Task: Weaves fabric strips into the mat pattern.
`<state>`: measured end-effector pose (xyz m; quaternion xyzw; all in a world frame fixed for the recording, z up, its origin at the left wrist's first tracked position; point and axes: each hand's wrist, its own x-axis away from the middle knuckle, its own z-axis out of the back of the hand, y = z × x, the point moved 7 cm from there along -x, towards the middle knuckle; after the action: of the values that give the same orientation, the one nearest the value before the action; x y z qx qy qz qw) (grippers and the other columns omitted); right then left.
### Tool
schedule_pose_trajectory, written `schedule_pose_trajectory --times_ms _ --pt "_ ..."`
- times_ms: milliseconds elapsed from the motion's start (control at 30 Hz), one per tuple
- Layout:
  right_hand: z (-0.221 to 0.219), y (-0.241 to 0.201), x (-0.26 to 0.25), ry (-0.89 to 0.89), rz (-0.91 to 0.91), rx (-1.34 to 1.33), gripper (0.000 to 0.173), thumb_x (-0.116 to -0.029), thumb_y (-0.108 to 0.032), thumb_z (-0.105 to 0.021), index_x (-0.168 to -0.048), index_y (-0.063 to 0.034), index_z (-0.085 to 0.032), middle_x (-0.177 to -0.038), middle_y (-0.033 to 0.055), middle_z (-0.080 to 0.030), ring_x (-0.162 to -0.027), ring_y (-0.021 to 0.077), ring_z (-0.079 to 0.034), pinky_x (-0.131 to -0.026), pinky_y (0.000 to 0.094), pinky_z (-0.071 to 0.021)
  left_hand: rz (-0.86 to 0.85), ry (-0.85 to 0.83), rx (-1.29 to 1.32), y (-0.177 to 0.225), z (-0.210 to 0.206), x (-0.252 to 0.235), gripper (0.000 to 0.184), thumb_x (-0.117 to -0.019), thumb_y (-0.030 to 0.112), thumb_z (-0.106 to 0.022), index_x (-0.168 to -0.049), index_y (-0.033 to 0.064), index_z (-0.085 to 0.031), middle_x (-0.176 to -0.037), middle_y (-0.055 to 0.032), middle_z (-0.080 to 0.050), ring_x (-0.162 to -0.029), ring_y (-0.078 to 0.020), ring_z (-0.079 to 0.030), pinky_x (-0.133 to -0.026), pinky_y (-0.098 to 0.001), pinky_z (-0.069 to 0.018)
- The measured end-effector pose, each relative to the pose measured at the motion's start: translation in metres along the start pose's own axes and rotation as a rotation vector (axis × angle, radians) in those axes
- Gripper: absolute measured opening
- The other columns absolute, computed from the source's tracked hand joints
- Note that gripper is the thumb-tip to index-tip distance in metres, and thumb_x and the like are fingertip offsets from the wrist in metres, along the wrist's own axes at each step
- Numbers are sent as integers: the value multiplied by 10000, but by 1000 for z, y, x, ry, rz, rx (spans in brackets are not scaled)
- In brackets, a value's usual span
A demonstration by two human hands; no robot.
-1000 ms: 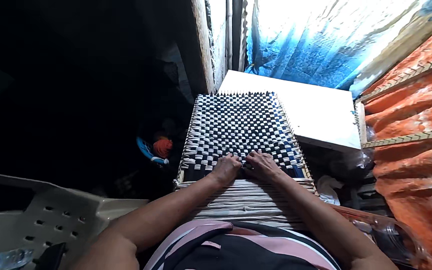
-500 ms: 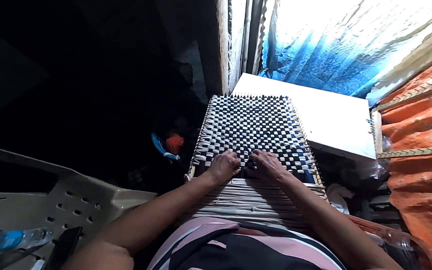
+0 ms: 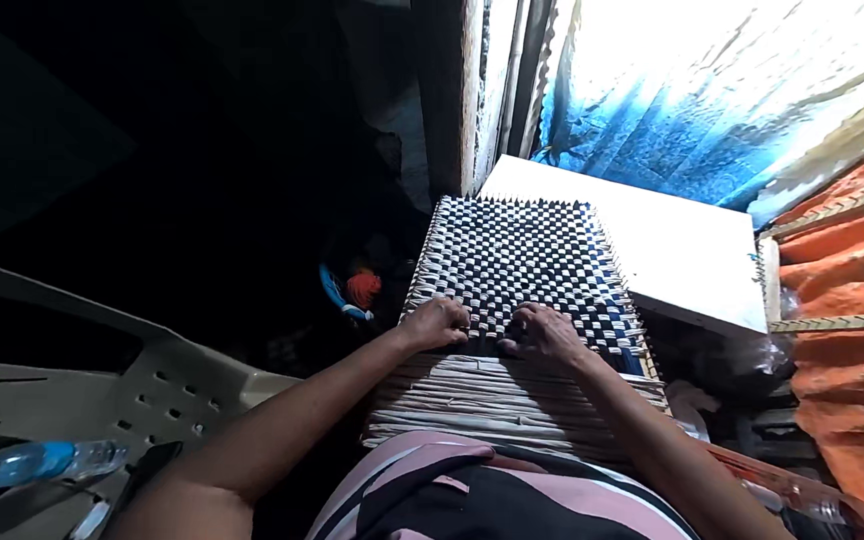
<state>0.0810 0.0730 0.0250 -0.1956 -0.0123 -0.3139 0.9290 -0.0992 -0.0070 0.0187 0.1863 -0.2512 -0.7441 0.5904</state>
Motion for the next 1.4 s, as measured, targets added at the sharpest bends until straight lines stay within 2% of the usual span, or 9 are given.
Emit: schedule_pose_trajectory --times_ms 167,333,533,667,767,933,1100,1233,1400 --pt "-9 -24 -14 -28 35 45 481 -914 -493 -683 -1125 -61 -703 -1136 149 -686 -1039 327 -674 -886 551 -531 121 22 -223 25 -17 -4 199 -964 238 -665 -1080 115 -770 -1118 -134 -718 -1108 -355 -657 -897 -583 -522" --pt "-27 -20 -22 -42 25 128 444 -978 -443 -620 -1086 -21 -706 -1152 200 -676 -1065 368 -670 -887 560 -529 93 -57 -412 32 -40 -18 237 -1040 72 -487 -1102 34 -713 -1082 -215 -692 -1047 -428 -657 -841 -594 -522" --pt "-5 -14 -18 3 42 -43 399 -938 -447 -644 -1043 -74 -735 -1086 124 -722 -1020 310 -687 -898 563 -522 77 -22 -35 1 10 -12 131 -948 111 -701 -1037 56 -779 -1039 -127 -747 -1031 -279 -707 -964 -523 -540" --pt "-6 -20 -18 -3 19 -37 596 -912 -605 -621 -1155 -69 -714 -1180 157 -689 -1085 335 -665 -924 565 -510 6 7 23 -15 17 16 152 -923 143 -742 -1024 36 -779 -1025 -128 -748 -1016 -244 -702 -975 -460 -529" --pt "-19 -45 -27 -47 2 69 630 -885 -618 -664 -1153 -49 -694 -1206 193 -667 -1106 387 -644 -916 597 -505 27 37 -85 -8 5 24 196 -940 173 -699 -1059 33 -766 -1112 -151 -734 -1098 -297 -687 -1001 -493 -521" --pt "-30 -60 -39 -87 -19 176 506 -995 -476 -593 -1151 -3 -681 -1173 239 -665 -1082 424 -649 -894 589 -511 32 74 -375 6 -17 18 224 -1027 62 -506 -988 -29 -707 -1021 -209 -699 -1032 -395 -682 -816 -557 -555" --pt "-33 -55 -35 -45 28 111 479 -1010 -468 -562 -1174 -35 -687 -1170 212 -679 -1092 402 -653 -925 580 -505 76 -33 -168 -12 -1 10 175 -989 120 -617 -1000 16 -758 -1073 -163 -720 -1077 -334 -679 -947 -542 -532" --pt "-14 -23 -17 7 157 -69 394 -1015 -421 -573 -1229 -116 -700 -1324 87 -679 -1185 287 -663 -984 568 -516 -23 4 -51 -28 36 32 124 -915 10 -697 -1011 23 -774 -1027 -137 -736 -1016 -264 -701 -973 -455 -543" --pt "-8 6 -1 -97 109 -136 547 -908 -406 -710 -1365 -112 -639 -1468 111 -586 -1332 297 -577 -1082 570 -457 29 20 -123 -29 29 50 180 -909 142 -745 -1054 40 -771 -1105 -141 -729 -1085 -281 -686 -981 -481 -534"
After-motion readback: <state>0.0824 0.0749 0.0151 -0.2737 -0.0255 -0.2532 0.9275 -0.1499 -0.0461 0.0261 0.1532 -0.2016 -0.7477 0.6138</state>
